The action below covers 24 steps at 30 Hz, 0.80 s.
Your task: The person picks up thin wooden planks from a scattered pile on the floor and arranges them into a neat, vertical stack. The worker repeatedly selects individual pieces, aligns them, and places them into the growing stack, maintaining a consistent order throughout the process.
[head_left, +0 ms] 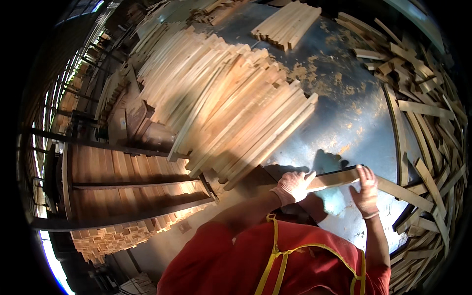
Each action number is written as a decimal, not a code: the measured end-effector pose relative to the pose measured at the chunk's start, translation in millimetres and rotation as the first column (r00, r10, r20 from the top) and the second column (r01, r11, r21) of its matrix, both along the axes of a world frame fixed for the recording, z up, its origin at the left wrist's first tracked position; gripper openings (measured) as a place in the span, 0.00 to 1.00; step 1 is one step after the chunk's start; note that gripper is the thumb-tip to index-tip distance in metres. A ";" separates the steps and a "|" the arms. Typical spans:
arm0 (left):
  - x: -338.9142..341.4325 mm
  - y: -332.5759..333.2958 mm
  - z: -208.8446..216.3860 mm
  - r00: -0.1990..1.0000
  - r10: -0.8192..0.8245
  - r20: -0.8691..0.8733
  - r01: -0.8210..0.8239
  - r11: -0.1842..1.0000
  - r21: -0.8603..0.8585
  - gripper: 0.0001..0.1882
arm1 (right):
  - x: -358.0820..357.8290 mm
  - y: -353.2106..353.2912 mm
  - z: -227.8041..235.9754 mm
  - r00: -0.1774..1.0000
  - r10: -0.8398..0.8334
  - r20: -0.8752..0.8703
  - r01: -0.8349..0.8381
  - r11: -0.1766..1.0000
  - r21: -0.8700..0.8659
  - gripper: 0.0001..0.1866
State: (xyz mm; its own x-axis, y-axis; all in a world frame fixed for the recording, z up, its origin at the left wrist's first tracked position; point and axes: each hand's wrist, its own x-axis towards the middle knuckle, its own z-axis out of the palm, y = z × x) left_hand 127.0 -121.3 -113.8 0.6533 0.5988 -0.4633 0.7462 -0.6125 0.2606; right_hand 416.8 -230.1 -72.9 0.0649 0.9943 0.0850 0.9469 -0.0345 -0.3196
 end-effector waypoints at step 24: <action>73.3 -7.7 28.2 0.968 -0.150 0.199 0.102 0.967 0.231 0.47 | 99.0 -15.4 2.4 0.939 -0.233 -0.254 0.083 0.867 -0.491 0.34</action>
